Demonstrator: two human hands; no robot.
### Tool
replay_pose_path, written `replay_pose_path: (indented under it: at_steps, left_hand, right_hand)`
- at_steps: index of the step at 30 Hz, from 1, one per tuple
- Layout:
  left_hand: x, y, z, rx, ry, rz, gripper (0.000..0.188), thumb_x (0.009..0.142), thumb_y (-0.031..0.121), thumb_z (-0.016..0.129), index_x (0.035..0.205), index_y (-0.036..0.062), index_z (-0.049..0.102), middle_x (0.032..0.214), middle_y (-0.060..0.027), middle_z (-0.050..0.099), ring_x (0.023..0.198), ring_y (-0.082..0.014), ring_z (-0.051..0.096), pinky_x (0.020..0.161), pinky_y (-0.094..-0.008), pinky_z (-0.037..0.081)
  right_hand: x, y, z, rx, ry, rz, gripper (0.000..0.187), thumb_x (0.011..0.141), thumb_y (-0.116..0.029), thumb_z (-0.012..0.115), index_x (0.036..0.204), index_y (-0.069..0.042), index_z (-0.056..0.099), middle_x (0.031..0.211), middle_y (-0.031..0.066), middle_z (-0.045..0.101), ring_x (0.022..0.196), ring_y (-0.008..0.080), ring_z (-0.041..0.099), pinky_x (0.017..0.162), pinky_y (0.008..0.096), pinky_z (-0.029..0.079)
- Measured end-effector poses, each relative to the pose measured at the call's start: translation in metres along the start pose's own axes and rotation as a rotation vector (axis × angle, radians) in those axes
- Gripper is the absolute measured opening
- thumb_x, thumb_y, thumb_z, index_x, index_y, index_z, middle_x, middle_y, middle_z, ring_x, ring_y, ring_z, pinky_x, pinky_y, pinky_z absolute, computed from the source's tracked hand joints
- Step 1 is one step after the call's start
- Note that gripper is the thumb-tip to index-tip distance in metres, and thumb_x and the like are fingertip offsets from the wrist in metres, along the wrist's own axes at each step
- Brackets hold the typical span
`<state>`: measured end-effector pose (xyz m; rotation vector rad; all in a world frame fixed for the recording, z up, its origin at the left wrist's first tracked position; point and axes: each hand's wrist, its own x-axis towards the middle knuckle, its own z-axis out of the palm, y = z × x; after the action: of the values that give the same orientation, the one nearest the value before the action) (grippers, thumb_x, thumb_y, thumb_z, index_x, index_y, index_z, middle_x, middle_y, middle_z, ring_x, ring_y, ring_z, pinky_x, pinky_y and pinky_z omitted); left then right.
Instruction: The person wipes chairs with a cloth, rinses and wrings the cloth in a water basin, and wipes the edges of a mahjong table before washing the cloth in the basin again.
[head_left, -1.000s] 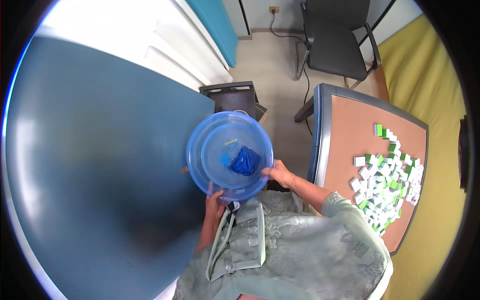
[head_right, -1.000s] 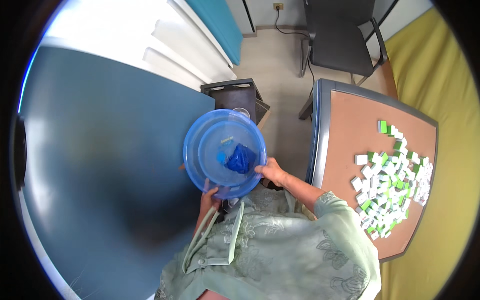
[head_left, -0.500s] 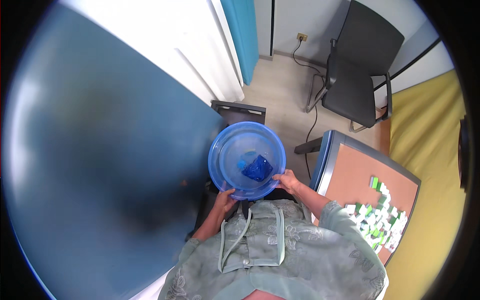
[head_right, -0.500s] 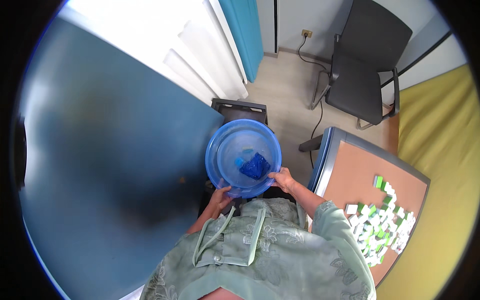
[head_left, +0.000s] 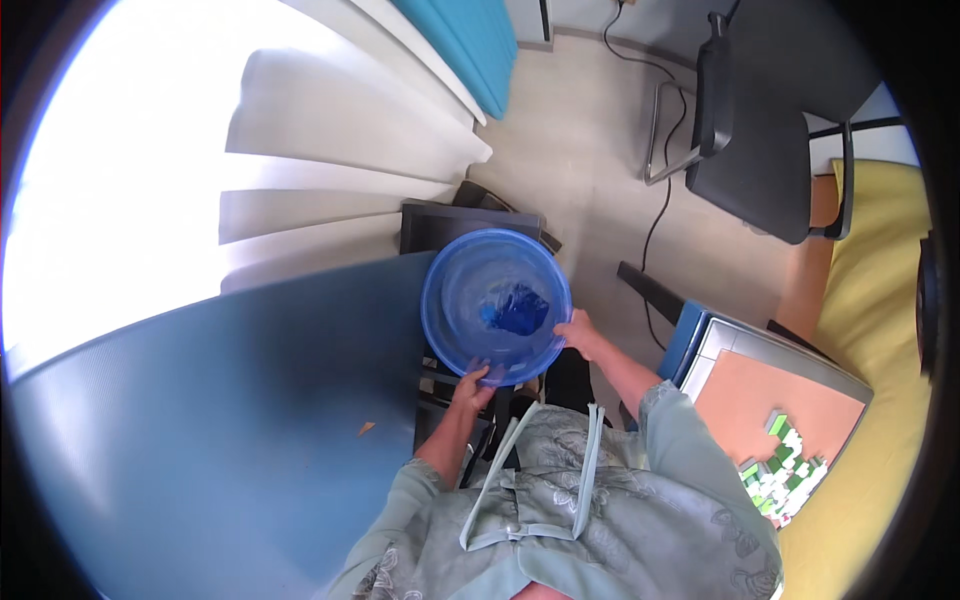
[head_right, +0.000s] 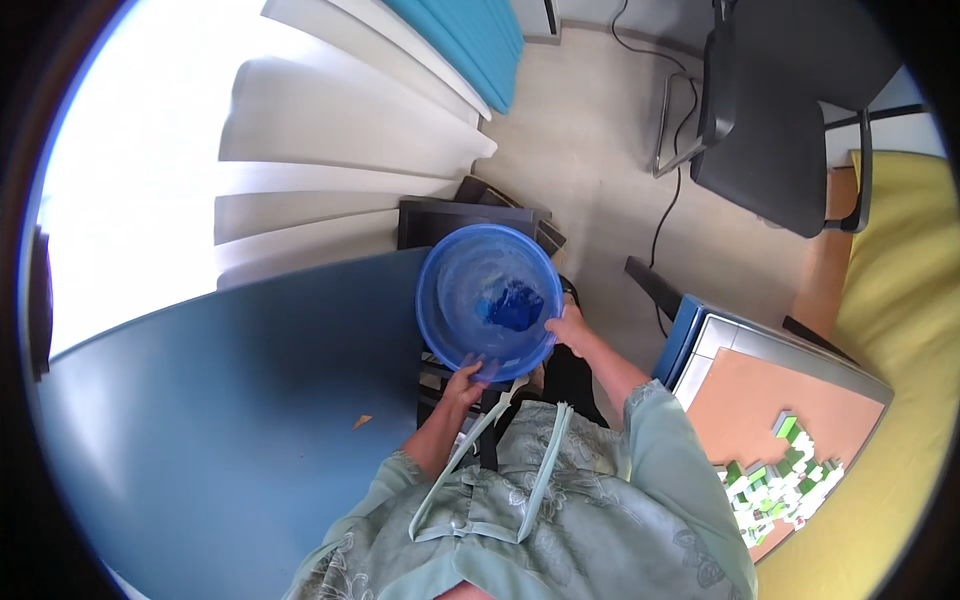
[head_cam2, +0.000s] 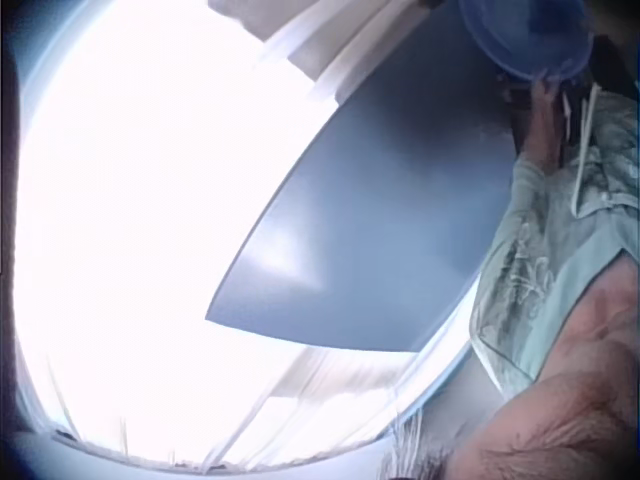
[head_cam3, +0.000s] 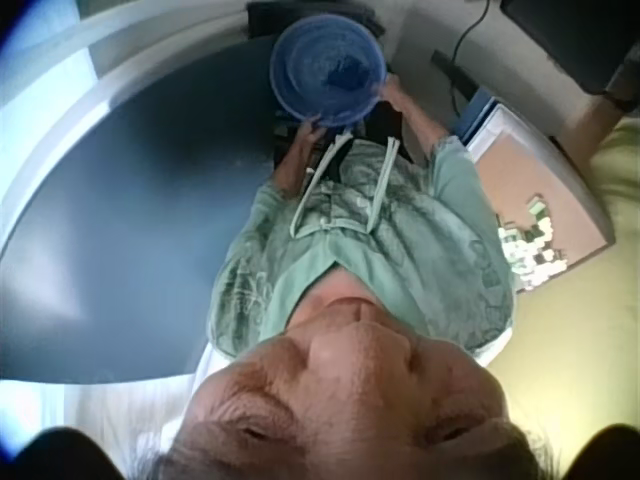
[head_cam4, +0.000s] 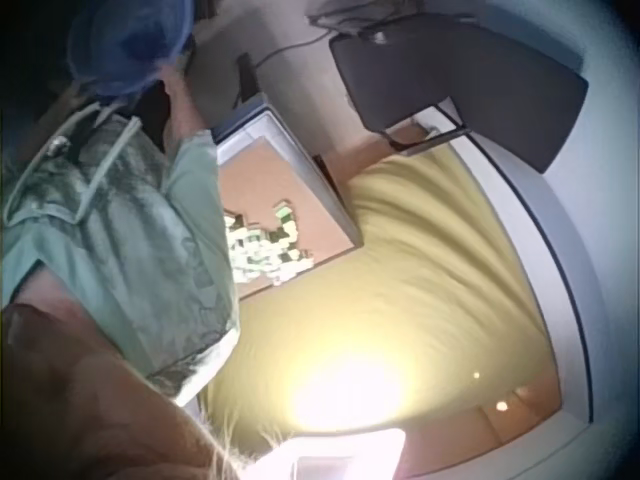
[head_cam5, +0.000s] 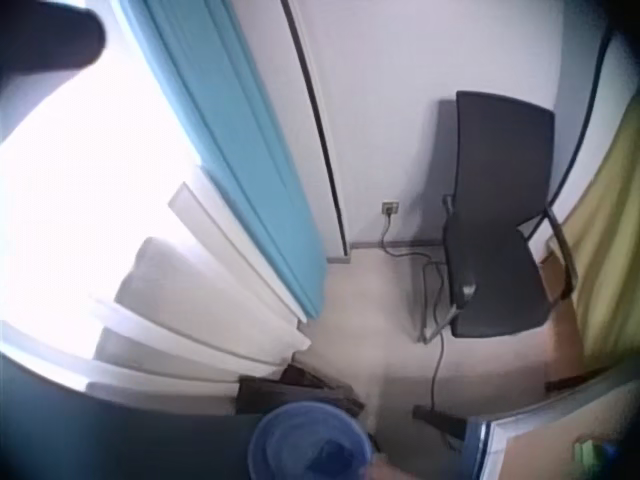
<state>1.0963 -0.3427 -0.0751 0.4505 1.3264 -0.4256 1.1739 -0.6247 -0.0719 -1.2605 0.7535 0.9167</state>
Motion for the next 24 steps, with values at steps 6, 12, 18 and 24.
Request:
replay_pose_path:
  at_steps: [6,12,18,24]
  left_hand:
    - [0.033,-0.009,0.001,-0.048,-0.052,0.003,0.073,0.079,-0.019,0.049,0.14,0.017,0.031,0.14,-0.0129,0.037,0.124,-0.044,0.044,0.105,-0.0582,0.038]
    - [0.039,-0.012,0.005,-0.032,-0.159,-0.005,0.071,0.077,-0.018,0.049,0.138,0.0163,0.037,0.142,-0.0129,0.038,0.123,-0.0404,0.047,0.104,-0.0526,0.041]
    - [0.038,-0.004,0.008,0.035,-0.166,0.071,0.054,0.08,-0.014,0.05,0.13,0.0052,0.042,0.135,-0.0158,0.044,0.124,-0.0383,0.046,0.106,-0.0493,0.04]
    - [0.038,0.013,0.004,0.068,-0.056,0.03,0.043,0.084,-0.006,0.054,0.125,0.0017,0.044,0.129,-0.0212,0.049,0.116,-0.0411,0.052,0.101,-0.0514,0.046]
  right_hand:
    - [0.025,-0.006,-0.007,0.025,0.043,-0.092,0.027,0.074,0.002,0.061,0.101,0.003,0.06,0.085,0.0113,0.064,0.074,0.0222,0.065,0.067,0.0355,0.056]
    - [0.033,-0.001,-0.017,0.109,-0.03,-0.027,0.033,0.075,0.005,0.062,0.107,0.004,0.058,0.088,0.0112,0.062,0.075,0.0227,0.065,0.067,0.0354,0.056]
    - [0.035,0.013,-0.012,0.188,0.011,0.019,0.04,0.078,0.004,0.063,0.117,-0.001,0.054,0.095,0.0082,0.06,0.082,0.0217,0.064,0.073,0.0363,0.057]
    - [0.038,0.019,-0.008,0.249,-0.049,0.005,0.054,0.076,-0.001,0.067,0.126,-0.005,0.045,0.11,0.0091,0.055,0.095,0.0207,0.059,0.083,0.0377,0.052]
